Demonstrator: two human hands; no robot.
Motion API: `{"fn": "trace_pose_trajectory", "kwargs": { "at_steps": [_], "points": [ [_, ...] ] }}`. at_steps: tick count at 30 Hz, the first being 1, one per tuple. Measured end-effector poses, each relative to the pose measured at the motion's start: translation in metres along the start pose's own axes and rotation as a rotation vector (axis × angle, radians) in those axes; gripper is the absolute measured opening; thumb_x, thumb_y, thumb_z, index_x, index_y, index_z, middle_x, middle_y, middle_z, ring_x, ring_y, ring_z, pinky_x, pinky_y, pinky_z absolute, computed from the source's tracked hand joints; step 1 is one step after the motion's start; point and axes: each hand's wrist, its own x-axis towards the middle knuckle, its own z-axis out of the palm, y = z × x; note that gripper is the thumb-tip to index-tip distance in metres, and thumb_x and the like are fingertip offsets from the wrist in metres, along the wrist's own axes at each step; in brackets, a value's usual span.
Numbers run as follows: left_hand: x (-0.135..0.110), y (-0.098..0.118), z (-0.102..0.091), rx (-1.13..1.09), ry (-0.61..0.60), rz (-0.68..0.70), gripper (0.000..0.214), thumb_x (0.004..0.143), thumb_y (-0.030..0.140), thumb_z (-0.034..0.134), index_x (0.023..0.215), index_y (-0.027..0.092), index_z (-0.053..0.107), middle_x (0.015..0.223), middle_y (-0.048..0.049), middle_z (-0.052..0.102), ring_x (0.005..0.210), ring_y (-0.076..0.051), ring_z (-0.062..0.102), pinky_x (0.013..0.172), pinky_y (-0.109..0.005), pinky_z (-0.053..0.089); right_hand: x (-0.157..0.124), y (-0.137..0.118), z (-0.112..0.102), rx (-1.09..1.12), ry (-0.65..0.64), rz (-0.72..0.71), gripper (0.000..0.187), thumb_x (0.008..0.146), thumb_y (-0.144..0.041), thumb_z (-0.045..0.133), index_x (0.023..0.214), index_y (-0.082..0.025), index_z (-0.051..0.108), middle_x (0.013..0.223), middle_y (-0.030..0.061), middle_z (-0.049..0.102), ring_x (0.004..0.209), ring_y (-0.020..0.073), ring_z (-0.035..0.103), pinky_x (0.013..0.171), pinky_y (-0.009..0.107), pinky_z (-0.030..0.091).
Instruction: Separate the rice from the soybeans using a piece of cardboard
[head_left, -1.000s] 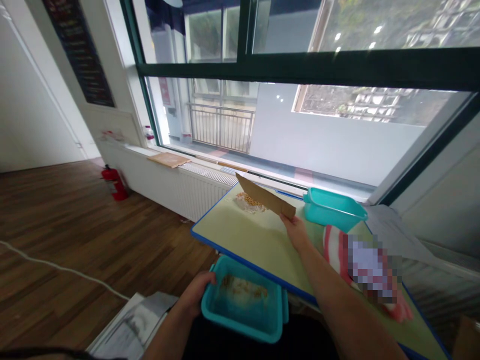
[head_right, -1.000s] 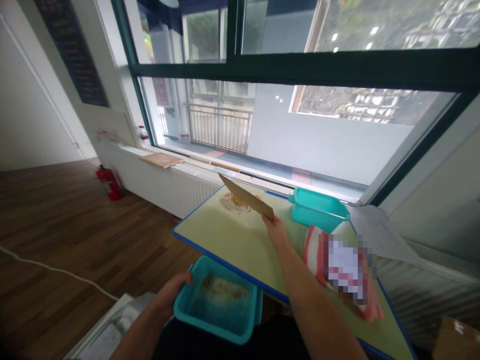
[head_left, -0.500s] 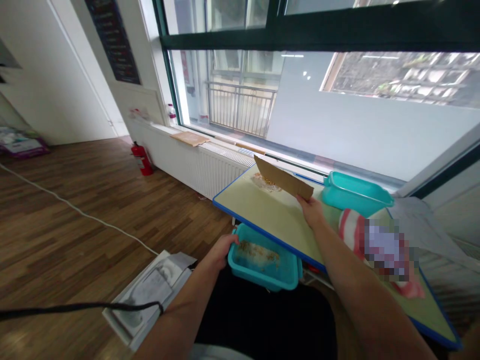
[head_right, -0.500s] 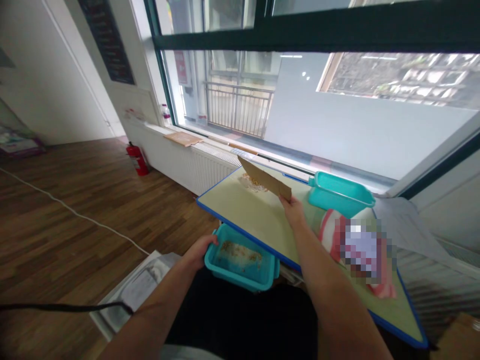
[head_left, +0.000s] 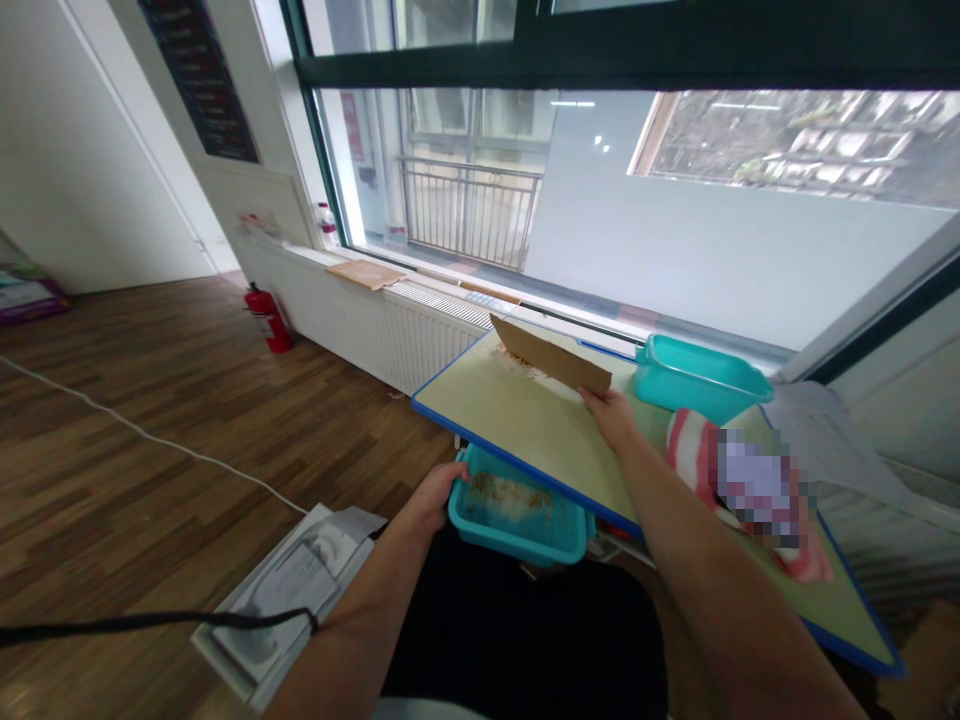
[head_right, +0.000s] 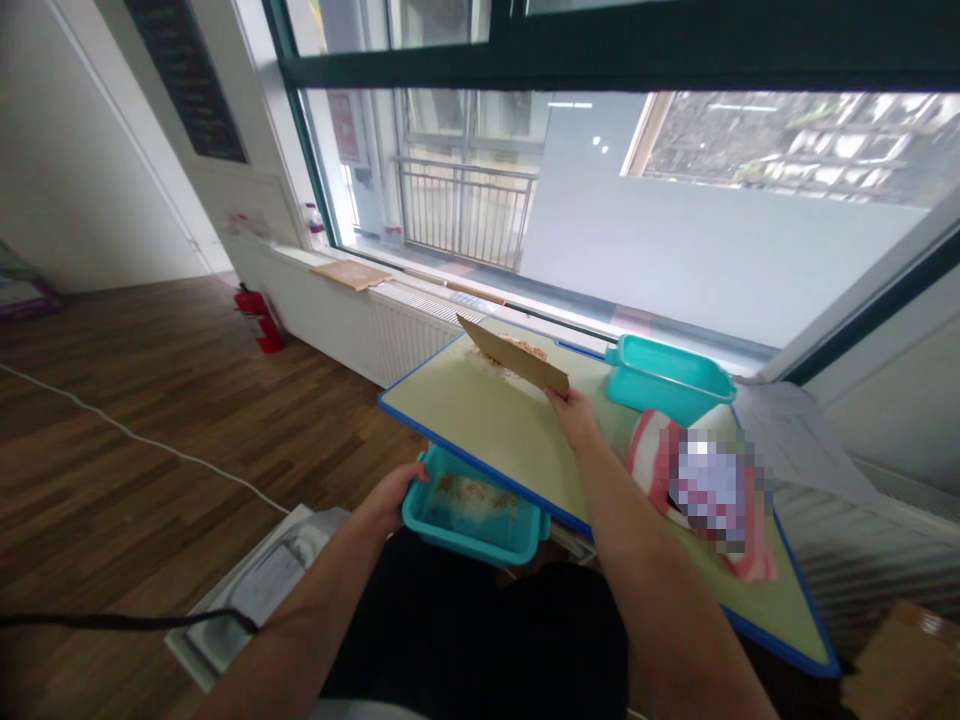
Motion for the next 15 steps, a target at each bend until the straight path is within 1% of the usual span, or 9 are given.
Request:
{"fn": "trace_pose_trajectory", "kwargs": {
  "at_steps": [3,6,8,12,15],
  "points": [
    [0.0001,0.0031,0.0039,-0.025,-0.003,-0.027,0.032,0.055,0.014,0.05,0.082,0.008,0.066,0.061,-0.0085,0.068,0.05,-0.019,0.061,0.05,-0.029,0.049,0.0004,-0.0002,-0.0002,-0.01,-0.006,0.01,0.048,0.066,-0.05,0.062,0.094,-0.011,0.069,0.085,0.0068,0.07,0.082,0.0241,0.061,0.072,0.033,0.045],
    [-0.002,0.0041,0.0059,-0.027,0.024,-0.038,0.033,0.056,0.014,0.05,0.084,0.008,0.066,0.062,-0.0089,0.068,0.05,-0.019,0.061,0.048,-0.028,0.049,0.0011,-0.0001,-0.0003,-0.022,-0.011,0.019,0.048,0.066,-0.049,0.062,0.093,-0.01,0.069,0.085,0.0081,0.07,0.082,0.0243,0.061,0.072,0.033,0.045],
    [-0.0035,0.0035,0.0055,-0.024,0.036,-0.034,0.033,0.056,0.014,0.049,0.084,0.007,0.065,0.062,-0.0094,0.068,0.05,-0.02,0.062,0.047,-0.027,0.048,0.0012,-0.0004,-0.0002,-0.029,-0.014,0.024,0.048,0.066,-0.049,0.062,0.093,-0.01,0.069,0.086,0.0087,0.07,0.082,0.0245,0.062,0.072,0.033,0.045],
    [-0.0059,0.0018,0.0036,-0.032,0.013,-0.03,0.034,0.055,0.014,0.05,0.085,0.007,0.066,0.063,-0.0102,0.069,0.053,-0.02,0.063,0.048,-0.028,0.049,0.0007,-0.0026,-0.0006,-0.048,-0.02,0.026,0.047,0.066,-0.047,0.061,0.094,-0.01,0.069,0.086,0.0088,0.07,0.083,0.025,0.062,0.073,0.033,0.045],
    [-0.0071,0.0017,0.0033,-0.021,0.024,-0.027,0.035,0.055,0.014,0.05,0.085,0.007,0.066,0.063,-0.0102,0.069,0.053,-0.021,0.063,0.047,-0.028,0.048,0.0006,-0.0034,-0.0016,-0.065,-0.025,0.026,0.047,0.066,-0.048,0.061,0.093,-0.009,0.069,0.085,0.0094,0.071,0.083,0.0262,0.062,0.073,0.034,0.045]
  ]
}}
